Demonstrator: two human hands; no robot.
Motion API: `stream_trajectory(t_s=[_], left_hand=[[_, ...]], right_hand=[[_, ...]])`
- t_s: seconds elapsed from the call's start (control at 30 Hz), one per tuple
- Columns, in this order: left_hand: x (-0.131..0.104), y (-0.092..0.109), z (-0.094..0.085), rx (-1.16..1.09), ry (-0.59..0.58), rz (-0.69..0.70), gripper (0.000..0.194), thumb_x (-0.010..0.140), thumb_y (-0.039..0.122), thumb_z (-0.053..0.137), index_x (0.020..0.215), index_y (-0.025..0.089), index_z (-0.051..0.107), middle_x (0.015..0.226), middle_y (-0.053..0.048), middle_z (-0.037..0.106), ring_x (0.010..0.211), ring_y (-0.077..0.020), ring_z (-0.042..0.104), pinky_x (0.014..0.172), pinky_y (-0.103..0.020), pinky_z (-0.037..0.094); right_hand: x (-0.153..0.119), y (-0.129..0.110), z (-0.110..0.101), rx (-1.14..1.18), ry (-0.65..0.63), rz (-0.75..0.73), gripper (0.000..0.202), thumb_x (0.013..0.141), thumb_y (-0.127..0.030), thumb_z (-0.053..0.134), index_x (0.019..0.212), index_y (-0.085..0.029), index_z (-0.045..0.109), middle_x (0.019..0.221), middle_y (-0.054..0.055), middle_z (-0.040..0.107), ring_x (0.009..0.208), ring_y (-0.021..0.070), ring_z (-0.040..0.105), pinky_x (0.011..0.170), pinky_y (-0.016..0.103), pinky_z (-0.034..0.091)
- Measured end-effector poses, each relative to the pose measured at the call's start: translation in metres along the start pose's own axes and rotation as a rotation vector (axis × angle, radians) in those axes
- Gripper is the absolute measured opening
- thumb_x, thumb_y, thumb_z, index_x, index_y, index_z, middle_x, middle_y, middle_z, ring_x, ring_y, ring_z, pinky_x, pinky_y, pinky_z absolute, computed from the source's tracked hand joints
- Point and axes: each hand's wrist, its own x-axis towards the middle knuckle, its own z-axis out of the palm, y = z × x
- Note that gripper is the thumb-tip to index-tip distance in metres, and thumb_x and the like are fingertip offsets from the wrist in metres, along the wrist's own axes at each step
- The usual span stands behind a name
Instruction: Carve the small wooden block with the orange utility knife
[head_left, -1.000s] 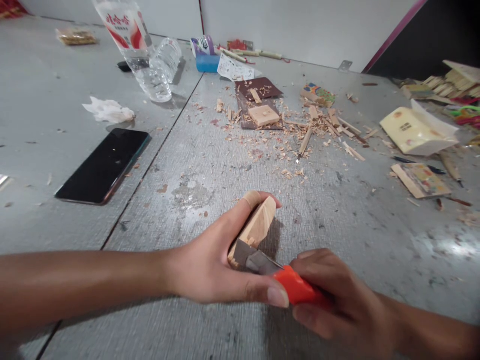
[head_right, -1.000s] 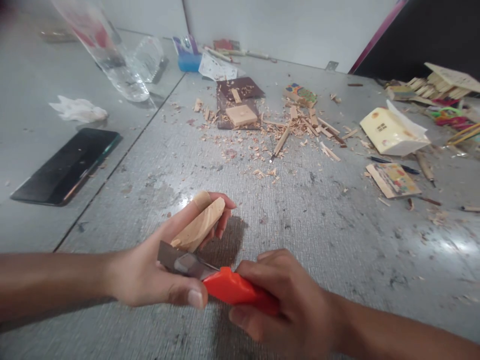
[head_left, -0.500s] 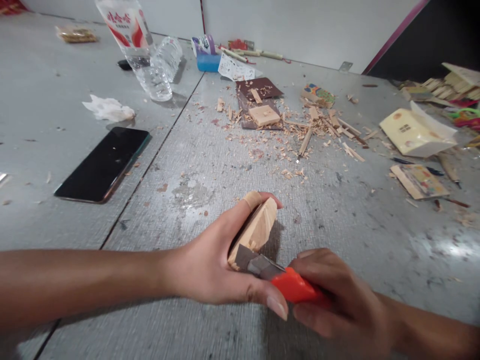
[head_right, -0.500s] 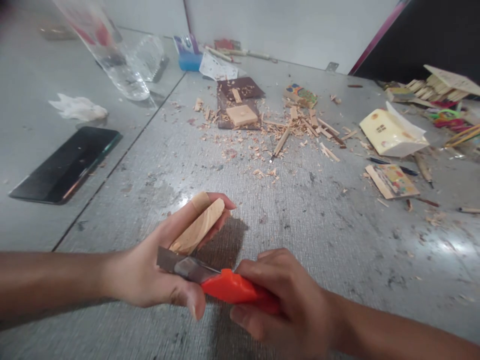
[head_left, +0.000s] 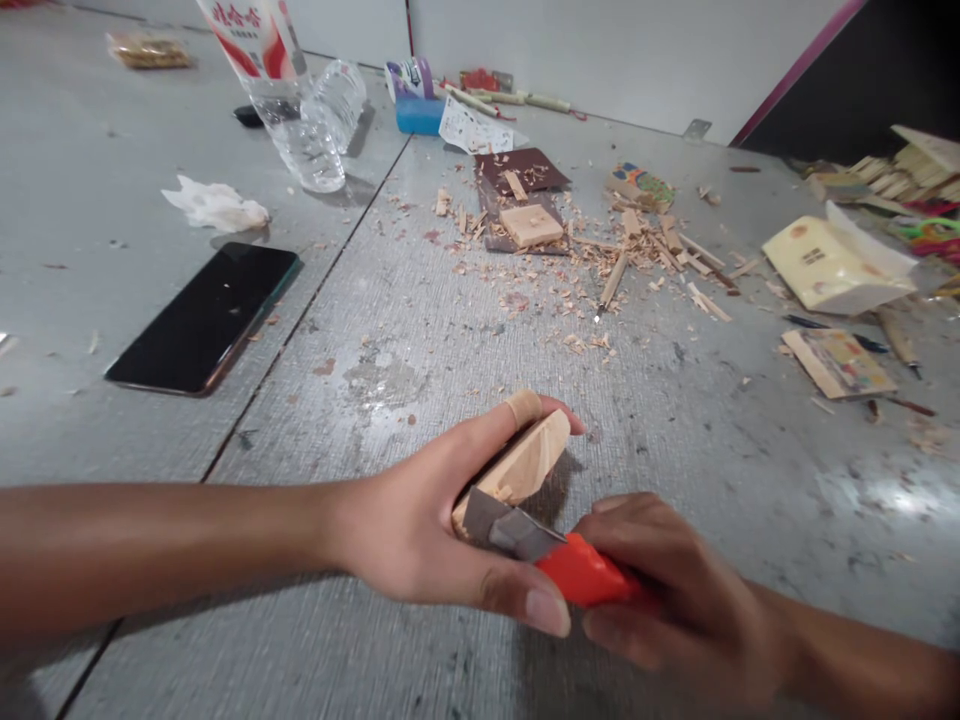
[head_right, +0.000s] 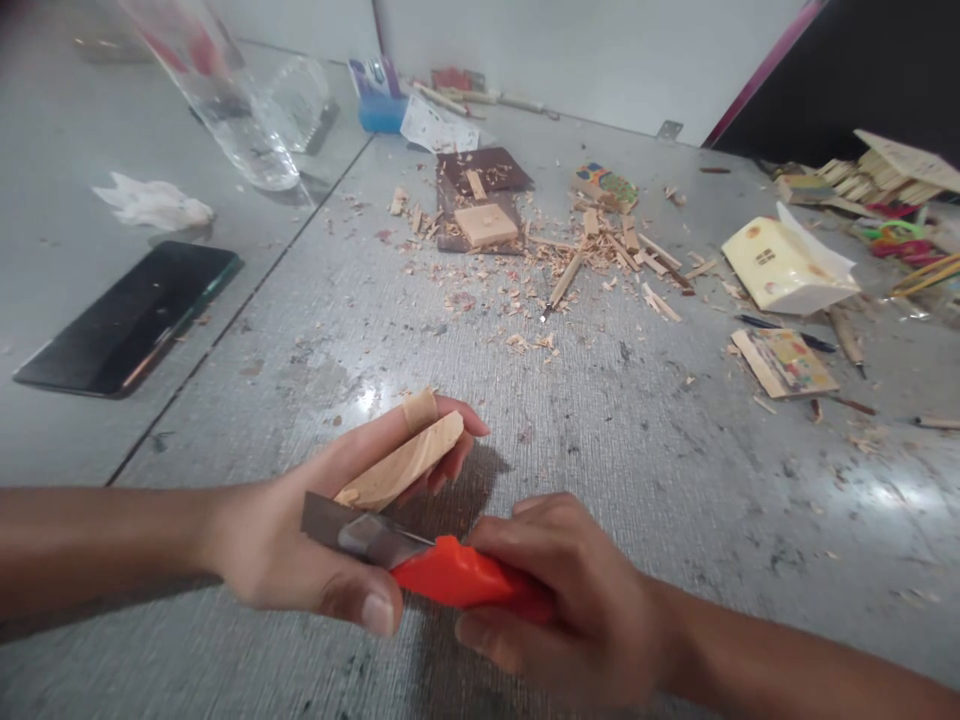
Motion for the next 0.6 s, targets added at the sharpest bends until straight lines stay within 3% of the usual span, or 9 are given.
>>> stream_trajectory(t_s=[0.6], left_hand=[[0.000,0.011,0.003,0.030,-0.008,-0.087,0.067,0.075,0.016,0.083,0.129,0.022,0.043,0.099,-0.002,0.055,0.077,-0.0140,0.052,0.062,-0.024,0.041]], right_hand=[[-0.006,0.002,-0.002,0.011,-0.055,0.039,0.023,0.107,-0.039,0.055,0.092,-0.022,0.060,0.064,-0.003,0.052,0.057,0.0136,0.047,0.059,0.026,0.040]])
